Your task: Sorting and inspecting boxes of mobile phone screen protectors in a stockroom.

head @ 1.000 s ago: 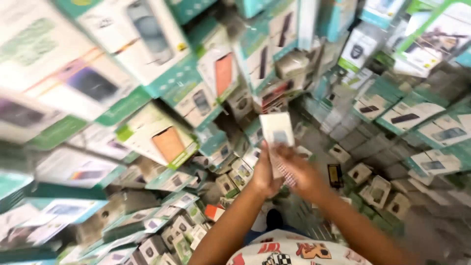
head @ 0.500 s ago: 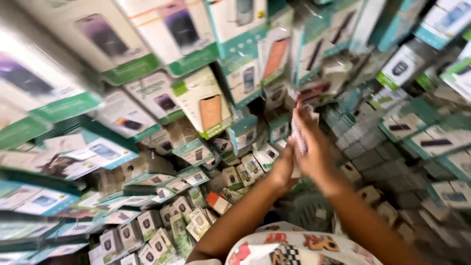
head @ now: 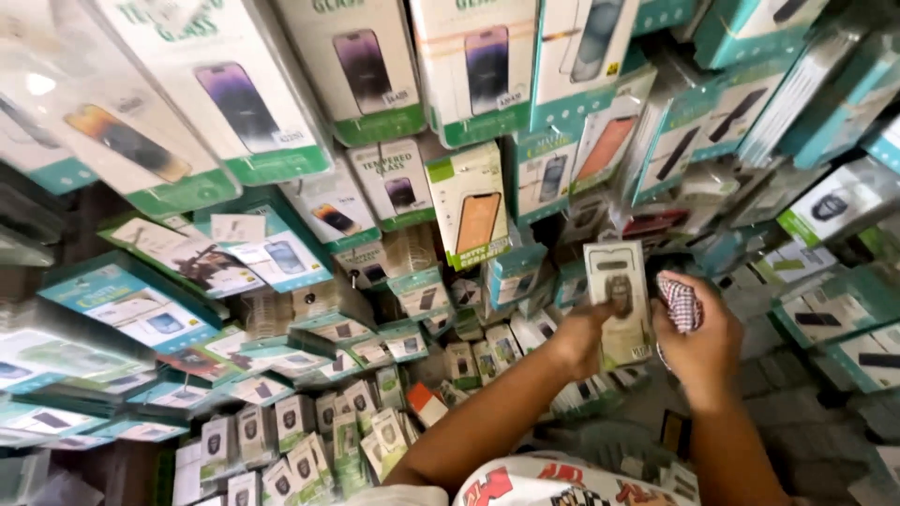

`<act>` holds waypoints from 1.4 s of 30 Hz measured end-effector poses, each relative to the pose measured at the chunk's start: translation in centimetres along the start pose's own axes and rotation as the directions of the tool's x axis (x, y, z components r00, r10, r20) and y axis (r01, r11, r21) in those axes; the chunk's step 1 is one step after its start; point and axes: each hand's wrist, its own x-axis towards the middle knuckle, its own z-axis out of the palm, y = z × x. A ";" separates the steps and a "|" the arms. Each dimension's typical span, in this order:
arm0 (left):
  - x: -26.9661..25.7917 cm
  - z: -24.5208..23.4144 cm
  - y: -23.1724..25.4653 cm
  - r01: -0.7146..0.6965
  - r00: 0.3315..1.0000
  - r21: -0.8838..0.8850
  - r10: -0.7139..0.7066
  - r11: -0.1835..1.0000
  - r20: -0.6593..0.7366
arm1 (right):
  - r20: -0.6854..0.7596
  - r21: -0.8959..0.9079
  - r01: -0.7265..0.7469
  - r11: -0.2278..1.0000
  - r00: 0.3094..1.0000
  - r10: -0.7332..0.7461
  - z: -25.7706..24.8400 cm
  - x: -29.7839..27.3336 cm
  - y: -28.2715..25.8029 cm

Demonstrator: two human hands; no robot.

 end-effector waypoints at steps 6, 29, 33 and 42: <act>-3.8 2.7 3.1 -0.067 0.997 -0.327 0.079 0.943 0.024 | 0.102 0.068 0.600 0.797 0.791 -0.603 2.9 -3.9 -4.8; -11.3 6.8 7.0 -0.281 0.936 0.897 -0.107 0.342 0.334 | -0.088 -0.023 0.271 0.962 0.958 -0.272 -0.5 3.1 3.3; -5.1 1.8 3.7 -0.236 0.865 0.711 -0.189 0.663 0.464 | -0.202 0.346 0.001 0.938 0.977 0.073 -1.4 3.2 2.7; -7.3 3.7 3.0 -0.156 0.908 0.860 -0.273 0.486 0.319 | -0.151 0.102 0.344 0.934 0.933 -0.327 -2.3 1.8 0.4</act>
